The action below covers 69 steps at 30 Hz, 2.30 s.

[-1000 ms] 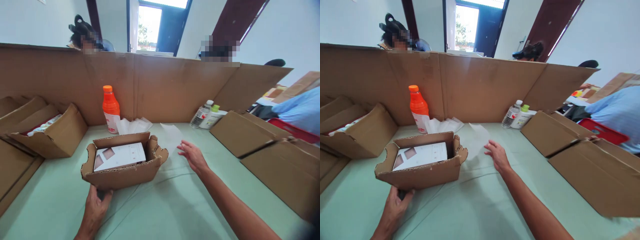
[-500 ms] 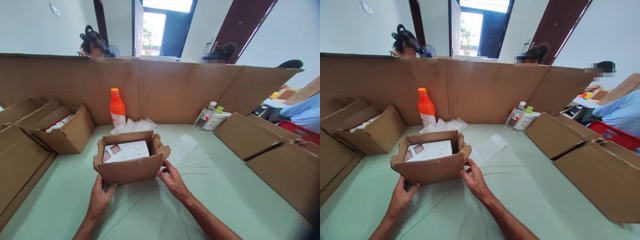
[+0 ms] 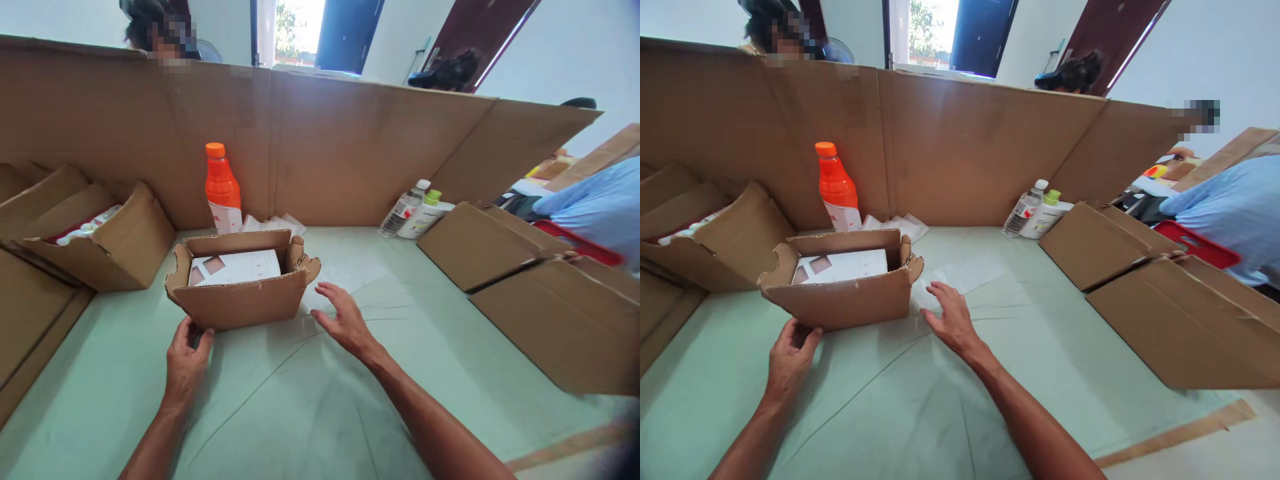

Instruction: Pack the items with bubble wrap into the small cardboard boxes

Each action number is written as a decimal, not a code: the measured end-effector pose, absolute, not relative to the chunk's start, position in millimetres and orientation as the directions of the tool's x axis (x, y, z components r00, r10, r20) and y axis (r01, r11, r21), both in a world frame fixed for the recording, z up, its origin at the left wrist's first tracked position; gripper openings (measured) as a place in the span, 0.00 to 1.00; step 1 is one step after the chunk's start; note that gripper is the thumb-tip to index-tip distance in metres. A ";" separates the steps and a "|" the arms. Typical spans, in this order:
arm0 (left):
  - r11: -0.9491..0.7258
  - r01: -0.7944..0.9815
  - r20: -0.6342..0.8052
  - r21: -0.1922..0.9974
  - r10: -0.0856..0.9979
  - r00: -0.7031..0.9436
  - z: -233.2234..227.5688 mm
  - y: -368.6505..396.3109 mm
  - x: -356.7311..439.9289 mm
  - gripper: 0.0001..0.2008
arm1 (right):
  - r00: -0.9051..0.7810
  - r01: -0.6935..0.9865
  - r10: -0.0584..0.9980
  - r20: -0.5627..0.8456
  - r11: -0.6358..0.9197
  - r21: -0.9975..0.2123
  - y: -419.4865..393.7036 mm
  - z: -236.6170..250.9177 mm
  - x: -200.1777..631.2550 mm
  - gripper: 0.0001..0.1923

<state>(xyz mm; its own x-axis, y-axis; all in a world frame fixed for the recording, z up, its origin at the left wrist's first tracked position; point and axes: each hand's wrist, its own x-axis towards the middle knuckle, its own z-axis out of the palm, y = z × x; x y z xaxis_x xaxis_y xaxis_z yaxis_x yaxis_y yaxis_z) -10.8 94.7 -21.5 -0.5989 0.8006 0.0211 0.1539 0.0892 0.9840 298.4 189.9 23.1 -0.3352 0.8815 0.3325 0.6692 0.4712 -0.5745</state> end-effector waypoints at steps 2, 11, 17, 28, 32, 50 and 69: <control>0.089 0.156 0.027 0.984 0.788 -0.615 -21.2 94.2 -10.5 0.26 | -0.374 0.741 0.892 0.253 0.451 -0.496 191.5 10.0 295.0 0.31; 0.064 0.197 0.069 0.978 0.795 -0.603 -24.6 90.9 -17.1 0.27 | -0.301 0.762 0.927 0.223 0.375 -0.528 179.7 5.9 316.3 0.16; 0.048 0.202 0.084 0.978 0.797 -0.598 -24.9 91.2 -15.6 0.28 | -0.447 0.486 0.894 -0.023 0.221 -0.845 100.2 31.6 353.9 0.14; -0.341 0.737 0.669 0.583 0.717 -0.197 27.8 3.2 56.4 0.20 | -0.149 0.146 0.975 -0.166 -0.145 -0.979 39.2 8.5 346.2 0.14; -0.625 0.647 0.612 0.437 0.734 0.295 17.6 -15.7 112.4 0.18 | -0.113 0.157 0.979 -0.172 -0.153 -0.976 42.4 -1.1 342.0 0.17; -0.553 0.733 0.426 0.395 0.817 0.387 -17.0 17.8 144.3 0.12 | -0.465 0.696 0.812 0.351 0.581 -0.422 6.6 -6.8 356.0 0.19; -0.418 0.709 0.343 0.568 0.903 0.258 -5.0 9.2 144.9 0.13 | -0.536 0.622 0.726 0.431 0.685 -0.380 -9.8 2.1 359.9 0.15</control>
